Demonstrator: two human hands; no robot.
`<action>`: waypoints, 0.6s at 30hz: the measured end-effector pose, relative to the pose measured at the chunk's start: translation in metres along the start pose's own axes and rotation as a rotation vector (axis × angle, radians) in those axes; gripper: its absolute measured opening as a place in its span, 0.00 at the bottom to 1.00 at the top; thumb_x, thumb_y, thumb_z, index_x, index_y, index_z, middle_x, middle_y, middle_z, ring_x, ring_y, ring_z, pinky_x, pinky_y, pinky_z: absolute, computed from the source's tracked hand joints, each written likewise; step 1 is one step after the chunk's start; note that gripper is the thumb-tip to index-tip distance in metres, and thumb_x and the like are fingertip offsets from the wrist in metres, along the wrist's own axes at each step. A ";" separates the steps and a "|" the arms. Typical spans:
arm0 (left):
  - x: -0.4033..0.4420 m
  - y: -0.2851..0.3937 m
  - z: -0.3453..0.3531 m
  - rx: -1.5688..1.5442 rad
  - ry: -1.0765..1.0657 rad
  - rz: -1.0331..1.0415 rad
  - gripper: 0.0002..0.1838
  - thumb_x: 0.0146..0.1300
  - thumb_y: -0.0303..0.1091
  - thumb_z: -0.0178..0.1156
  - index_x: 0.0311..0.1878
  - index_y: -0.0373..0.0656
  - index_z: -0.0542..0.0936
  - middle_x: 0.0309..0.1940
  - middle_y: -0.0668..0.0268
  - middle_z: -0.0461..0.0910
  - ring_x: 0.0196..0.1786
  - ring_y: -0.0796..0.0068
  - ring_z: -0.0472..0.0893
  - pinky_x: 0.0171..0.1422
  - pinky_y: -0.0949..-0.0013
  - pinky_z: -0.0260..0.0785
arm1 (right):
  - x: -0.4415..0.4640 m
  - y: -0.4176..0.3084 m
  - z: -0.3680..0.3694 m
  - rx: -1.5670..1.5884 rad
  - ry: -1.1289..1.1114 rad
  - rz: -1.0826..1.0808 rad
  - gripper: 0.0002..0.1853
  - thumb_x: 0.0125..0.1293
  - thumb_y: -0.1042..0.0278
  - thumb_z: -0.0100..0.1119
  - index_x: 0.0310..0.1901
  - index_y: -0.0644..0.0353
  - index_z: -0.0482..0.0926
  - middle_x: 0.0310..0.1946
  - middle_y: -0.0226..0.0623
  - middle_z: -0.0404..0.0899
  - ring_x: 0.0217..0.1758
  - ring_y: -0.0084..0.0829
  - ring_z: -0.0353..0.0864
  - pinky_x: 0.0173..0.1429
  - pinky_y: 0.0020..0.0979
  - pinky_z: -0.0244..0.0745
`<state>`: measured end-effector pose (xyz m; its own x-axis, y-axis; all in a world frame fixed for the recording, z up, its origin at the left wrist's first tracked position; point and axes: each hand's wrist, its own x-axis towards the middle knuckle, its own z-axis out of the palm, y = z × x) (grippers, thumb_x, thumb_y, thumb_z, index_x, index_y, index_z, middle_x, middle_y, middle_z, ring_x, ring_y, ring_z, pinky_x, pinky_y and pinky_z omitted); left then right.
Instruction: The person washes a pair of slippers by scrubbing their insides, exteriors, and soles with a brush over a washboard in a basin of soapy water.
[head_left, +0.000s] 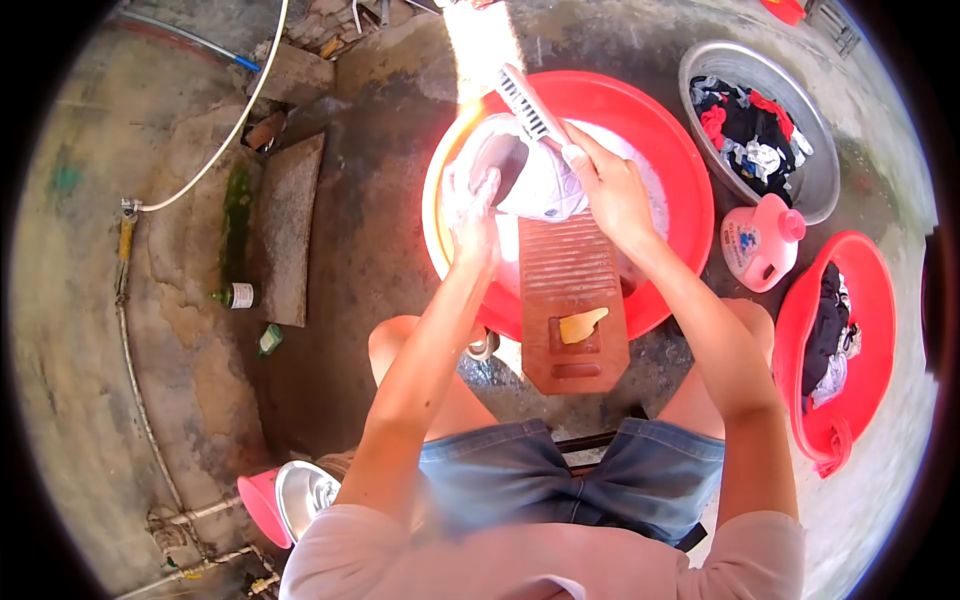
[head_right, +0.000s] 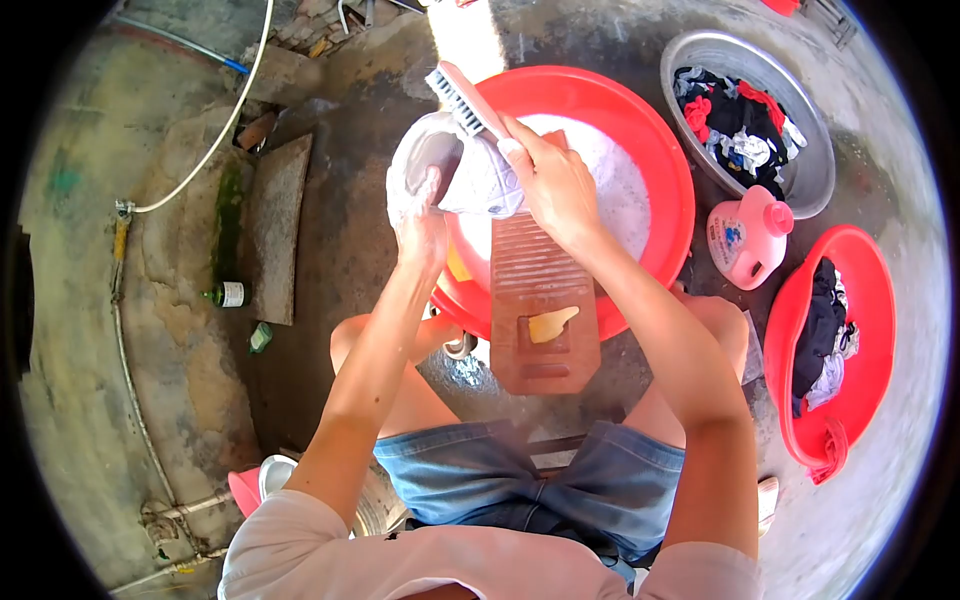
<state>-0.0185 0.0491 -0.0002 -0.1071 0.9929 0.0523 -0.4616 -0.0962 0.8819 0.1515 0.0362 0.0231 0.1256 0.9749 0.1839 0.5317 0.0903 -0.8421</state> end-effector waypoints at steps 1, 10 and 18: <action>0.000 0.003 0.000 -0.031 -0.026 -0.016 0.24 0.60 0.25 0.60 0.59 0.42 0.68 0.56 0.63 0.72 0.59 0.68 0.71 0.66 0.63 0.61 | 0.004 0.011 0.002 0.086 -0.041 0.031 0.19 0.70 0.56 0.44 0.61 0.43 0.71 0.26 0.43 0.79 0.27 0.41 0.78 0.39 0.38 0.72; 0.000 0.015 -0.012 0.110 -0.297 -0.089 0.25 0.58 0.25 0.62 0.60 0.43 0.68 0.55 0.63 0.73 0.59 0.70 0.71 0.66 0.64 0.61 | 0.018 0.031 -0.020 0.945 -0.439 0.398 0.22 0.63 0.59 0.53 0.58 0.54 0.68 0.23 0.23 0.68 0.16 0.10 0.60 0.15 0.16 0.51; -0.001 0.010 -0.011 0.590 -0.361 -0.110 0.23 0.61 0.25 0.59 0.59 0.30 0.68 0.48 0.58 0.76 0.49 0.69 0.78 0.55 0.67 0.74 | 0.024 0.026 -0.020 0.072 -0.067 -0.049 0.23 0.64 0.57 0.56 0.59 0.53 0.67 0.32 0.42 0.81 0.36 0.35 0.81 0.41 0.36 0.73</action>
<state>-0.0324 0.0468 0.0033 0.2590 0.9658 0.0103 0.1130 -0.0409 0.9927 0.1850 0.0581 0.0157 0.0432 0.9801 0.1938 0.4736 0.1507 -0.8677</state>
